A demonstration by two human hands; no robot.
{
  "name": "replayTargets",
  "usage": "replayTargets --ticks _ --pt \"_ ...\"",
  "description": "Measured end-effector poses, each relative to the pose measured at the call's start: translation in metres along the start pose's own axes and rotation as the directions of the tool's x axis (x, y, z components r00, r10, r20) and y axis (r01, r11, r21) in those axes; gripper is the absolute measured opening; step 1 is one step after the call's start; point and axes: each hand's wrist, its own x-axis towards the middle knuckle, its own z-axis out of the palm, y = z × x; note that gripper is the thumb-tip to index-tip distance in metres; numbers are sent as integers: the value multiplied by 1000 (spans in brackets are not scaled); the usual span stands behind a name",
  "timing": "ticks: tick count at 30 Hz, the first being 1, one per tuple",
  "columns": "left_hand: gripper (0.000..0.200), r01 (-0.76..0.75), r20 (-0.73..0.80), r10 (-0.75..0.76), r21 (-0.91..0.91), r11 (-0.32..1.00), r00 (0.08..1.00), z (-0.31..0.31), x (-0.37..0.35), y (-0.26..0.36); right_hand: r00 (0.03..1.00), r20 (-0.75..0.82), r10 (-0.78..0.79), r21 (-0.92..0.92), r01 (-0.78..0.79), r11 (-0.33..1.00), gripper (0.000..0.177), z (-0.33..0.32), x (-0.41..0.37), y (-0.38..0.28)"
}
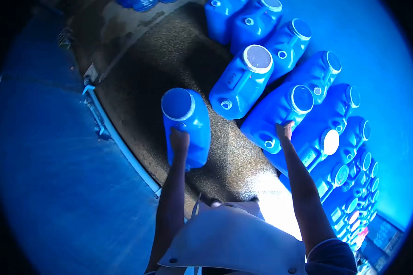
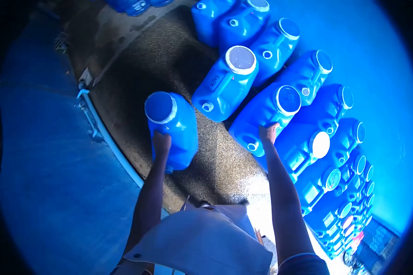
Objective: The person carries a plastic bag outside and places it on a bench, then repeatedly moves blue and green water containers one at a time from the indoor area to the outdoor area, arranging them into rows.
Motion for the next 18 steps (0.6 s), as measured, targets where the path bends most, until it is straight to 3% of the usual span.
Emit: replayTargets --ticks 3,5,7,9,10,12,15,18 --pt "31 -153 49 152 21 988 987 -19 70 17 998 -34 -50 -61 48 997 76 12 8 -14" --pt "32 -223 102 218 37 974 970 -22 104 34 979 -167 -115 -141 91 986 79 26 14 1" --pt "34 -314 163 307 20 949 938 -23 132 52 998 -45 39 -120 -44 992 83 5 0 -21" --pt "34 -368 208 357 18 930 911 -26 153 67 991 -134 21 -141 -40 989 82 17 -5 -1" --pt "34 -406 248 391 10 914 886 -27 164 79 993 -106 59 -144 -74 987 82 14 -2 -19" --pt "33 -398 288 380 6 917 879 -24 187 104 995 -82 55 -87 -62 994 82 6 -1 -41" --pt "33 -383 320 372 -30 923 871 -19 208 153 983 -185 10 -158 -40 987 83 20 1 -20" --pt "33 -418 286 408 -31 908 867 2 235 196 984 -135 114 -135 -133 982 83 15 10 -30"
